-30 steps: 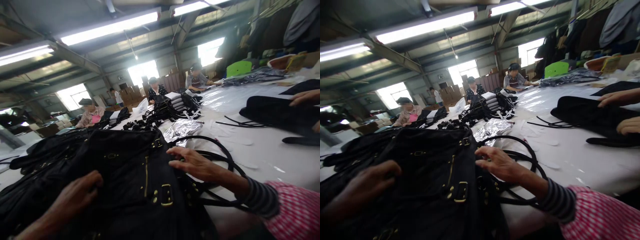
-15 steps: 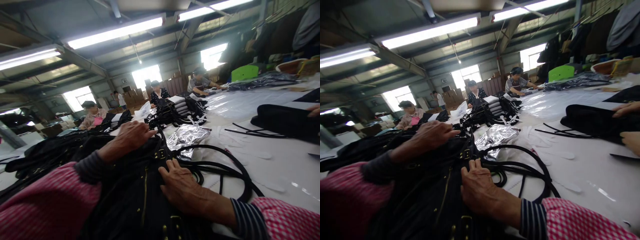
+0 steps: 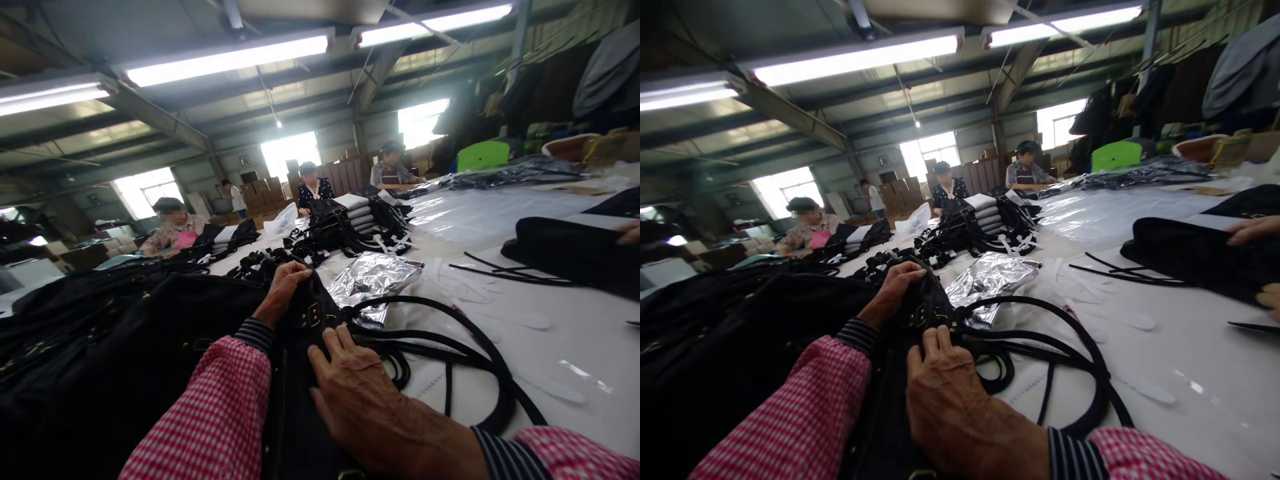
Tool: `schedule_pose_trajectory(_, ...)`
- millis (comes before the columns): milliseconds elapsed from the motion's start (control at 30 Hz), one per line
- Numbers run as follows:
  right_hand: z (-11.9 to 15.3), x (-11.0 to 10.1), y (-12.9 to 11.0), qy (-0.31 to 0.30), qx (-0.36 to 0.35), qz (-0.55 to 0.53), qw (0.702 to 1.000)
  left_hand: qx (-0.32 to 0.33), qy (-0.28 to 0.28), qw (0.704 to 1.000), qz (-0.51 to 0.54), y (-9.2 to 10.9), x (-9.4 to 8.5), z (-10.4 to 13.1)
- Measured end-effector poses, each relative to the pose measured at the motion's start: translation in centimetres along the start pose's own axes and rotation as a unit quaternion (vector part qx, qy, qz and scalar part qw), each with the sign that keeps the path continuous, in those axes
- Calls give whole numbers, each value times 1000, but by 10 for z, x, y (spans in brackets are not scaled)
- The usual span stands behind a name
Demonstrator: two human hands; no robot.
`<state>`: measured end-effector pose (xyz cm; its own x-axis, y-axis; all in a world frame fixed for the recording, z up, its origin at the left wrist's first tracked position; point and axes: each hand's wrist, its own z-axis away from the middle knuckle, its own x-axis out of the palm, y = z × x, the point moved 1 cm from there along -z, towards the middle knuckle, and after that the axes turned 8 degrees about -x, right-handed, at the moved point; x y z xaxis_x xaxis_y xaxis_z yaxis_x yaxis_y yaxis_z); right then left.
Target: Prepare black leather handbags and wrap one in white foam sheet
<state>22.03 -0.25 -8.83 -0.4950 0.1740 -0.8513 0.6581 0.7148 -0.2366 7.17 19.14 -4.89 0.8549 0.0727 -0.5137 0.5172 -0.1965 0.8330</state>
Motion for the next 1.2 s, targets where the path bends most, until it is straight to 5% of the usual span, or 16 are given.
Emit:
schedule_pose_trajectory(133, 0, -24, 6, 28, 95, -238, 966, -8, 11, 999, 50, -11, -1, 2)
schedule_pose_trajectory(300, 31, -48, 25, -13, 286, -543, 790, -5, 31, 999, -31, -2, 5, 4)
schedule_pose_trajectory(367, 45, -58, 27, -45, 286, -581, 761, 19, 27, 997, -70, 16, 2, 18)
schedule_pose_trajectory(433, 56, -66, 27, -68, 264, -595, 756, 86, -3, 989, -123, 42, -5, 50)
schedule_pose_trajectory(533, 65, -70, 23, -70, 248, -622, 739, 258, -156, 925, -231, 85, -18, 131)
schedule_pose_trajectory(600, 66, -68, 20, -60, 242, -645, 722, 304, -286, 865, -280, 101, -24, 192)
schedule_pose_trajectory(667, 67, -65, 17, -41, 242, -661, 709, 312, -315, 829, -342, 103, -28, 243)
schedule_pose_trajectory(767, 72, -62, 13, -7, 249, -640, 727, 273, -215, 834, -429, 84, -32, 282)
schedule_pose_trajectory(867, 85, -65, 5, 20, 225, -561, 796, 268, -163, 823, -473, 62, -34, 288)
schedule_pose_trajectory(967, 107, -74, -10, 42, 173, -438, 881, 333, -122, 805, -475, 53, -39, 284)
schedule_pose_trajectory(1033, 124, -82, -24, 27, 138, -362, 922, 356, -91, 819, -441, 52, -45, 283)
schedule_pose_trajectory(1200, 173, -94, -59, -111, 116, -347, 924, 342, -56, 875, -338, 45, -62, 280)
